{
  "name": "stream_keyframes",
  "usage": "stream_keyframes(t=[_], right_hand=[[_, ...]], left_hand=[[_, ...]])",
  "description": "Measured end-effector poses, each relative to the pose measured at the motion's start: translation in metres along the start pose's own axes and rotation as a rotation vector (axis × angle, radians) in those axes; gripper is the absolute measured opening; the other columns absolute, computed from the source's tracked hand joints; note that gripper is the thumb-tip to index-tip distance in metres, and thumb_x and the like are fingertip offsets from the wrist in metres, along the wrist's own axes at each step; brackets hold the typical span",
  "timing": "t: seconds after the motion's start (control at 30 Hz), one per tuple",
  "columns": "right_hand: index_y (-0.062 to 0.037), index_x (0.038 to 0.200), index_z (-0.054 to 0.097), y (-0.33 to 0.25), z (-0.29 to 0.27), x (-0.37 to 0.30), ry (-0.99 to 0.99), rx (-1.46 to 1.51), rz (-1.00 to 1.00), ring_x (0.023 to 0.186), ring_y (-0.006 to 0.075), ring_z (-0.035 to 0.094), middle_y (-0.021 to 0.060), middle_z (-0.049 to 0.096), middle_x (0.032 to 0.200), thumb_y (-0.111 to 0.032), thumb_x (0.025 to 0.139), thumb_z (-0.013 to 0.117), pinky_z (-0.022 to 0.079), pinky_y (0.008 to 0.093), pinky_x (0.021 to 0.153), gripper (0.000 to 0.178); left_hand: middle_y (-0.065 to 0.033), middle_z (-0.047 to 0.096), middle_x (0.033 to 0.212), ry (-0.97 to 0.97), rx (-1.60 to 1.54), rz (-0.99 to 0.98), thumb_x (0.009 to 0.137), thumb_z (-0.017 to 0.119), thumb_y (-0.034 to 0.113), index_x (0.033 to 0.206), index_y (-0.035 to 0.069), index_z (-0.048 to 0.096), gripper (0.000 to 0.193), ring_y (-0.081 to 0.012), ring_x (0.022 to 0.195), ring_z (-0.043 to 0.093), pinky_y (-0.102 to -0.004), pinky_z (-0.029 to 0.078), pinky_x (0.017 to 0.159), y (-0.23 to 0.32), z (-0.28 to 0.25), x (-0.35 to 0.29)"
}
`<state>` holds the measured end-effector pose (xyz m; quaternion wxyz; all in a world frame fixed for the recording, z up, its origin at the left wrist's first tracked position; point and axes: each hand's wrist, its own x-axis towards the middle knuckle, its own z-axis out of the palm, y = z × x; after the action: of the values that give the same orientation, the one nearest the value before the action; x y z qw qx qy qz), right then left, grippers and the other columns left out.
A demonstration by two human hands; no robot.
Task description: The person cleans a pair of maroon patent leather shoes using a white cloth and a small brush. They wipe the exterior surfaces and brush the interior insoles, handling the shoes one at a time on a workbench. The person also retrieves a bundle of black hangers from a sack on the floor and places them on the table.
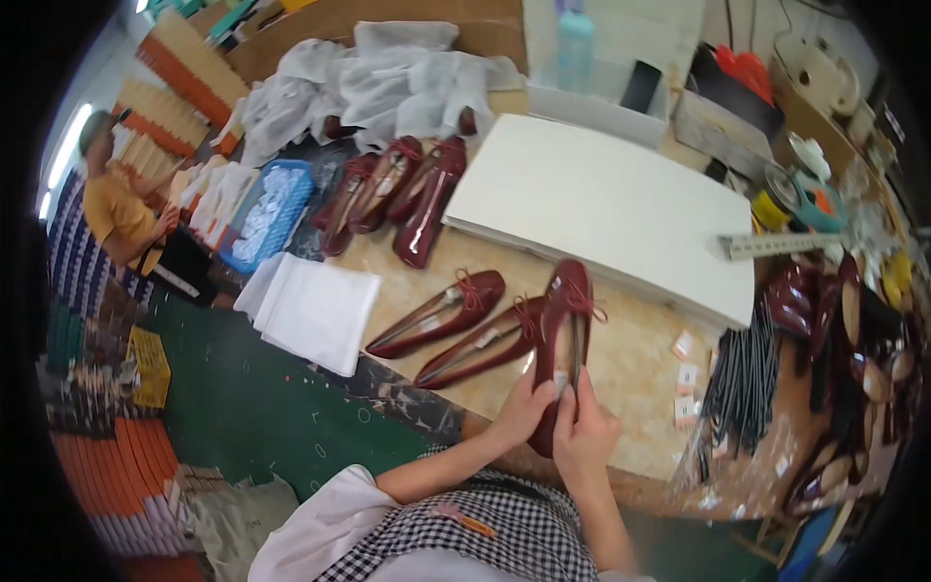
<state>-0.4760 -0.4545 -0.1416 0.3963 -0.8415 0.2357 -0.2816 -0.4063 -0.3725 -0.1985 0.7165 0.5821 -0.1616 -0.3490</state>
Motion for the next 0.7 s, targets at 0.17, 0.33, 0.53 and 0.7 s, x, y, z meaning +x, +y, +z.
stream_keyframes(t=[0.17, 0.33, 0.53, 0.7], right_hand=[[0.0024, 0.117, 0.06, 0.009, -0.039, -0.016, -0.561, 0.381, 0.389, 0.052, 0.007, 0.051, 0.0094, 0.068, 0.072, -0.007, 0.09, 0.054, 0.04, 0.0232, 0.046, 0.03], [0.0002, 0.117, 0.062, 0.038, -0.098, 0.001, -0.123, 0.307, 0.474, 0.053, 0.003, 0.048, 0.0037, 0.069, 0.075, -0.01, 0.092, 0.052, 0.038, 0.0187, 0.047, 0.029], [-0.0044, 0.108, 0.067, 0.058, -0.104, 0.041, -0.178, 0.062, 0.263, 0.054, 0.0087, 0.054, 0.0067, 0.069, 0.075, -0.012, 0.09, 0.056, 0.044, 0.0232, 0.051, 0.023], [-0.0049, 0.109, 0.064, 0.153, -0.198, 0.137, 0.237, -0.621, -0.114, 0.083, 0.0319, 0.063, 0.0133, 0.067, 0.095, -0.008, 0.083, 0.059, 0.05, 0.0394, 0.074, 0.026]], left_hand=[[-0.0159, 0.057, 0.111, -0.286, 0.679, -0.225, 0.082, 0.065, 0.029, 0.123, 0.006, 0.049, 0.05, -0.0246, 0.1, 0.056, -0.0328, 0.044, 0.089, 0.073, -0.046, -0.019], [-0.0192, 0.042, 0.128, -0.11, 1.477, 0.253, 0.065, 0.076, 0.03, 0.119, 0.017, 0.052, 0.061, -0.0431, 0.123, 0.035, -0.0549, 0.035, 0.097, 0.089, -0.114, -0.001], [-0.0173, 0.053, 0.117, -0.134, 1.371, 0.498, 0.062, 0.075, 0.011, 0.092, 0.012, 0.065, 0.031, -0.038, 0.114, 0.044, -0.0455, 0.035, 0.097, 0.094, -0.131, 0.023], [-0.0181, 0.048, 0.119, 0.318, 1.467, 0.616, 0.064, 0.068, 0.004, 0.1, 0.008, 0.059, 0.037, -0.0378, 0.115, 0.041, -0.0445, 0.033, 0.099, 0.175, -0.164, 0.05]])
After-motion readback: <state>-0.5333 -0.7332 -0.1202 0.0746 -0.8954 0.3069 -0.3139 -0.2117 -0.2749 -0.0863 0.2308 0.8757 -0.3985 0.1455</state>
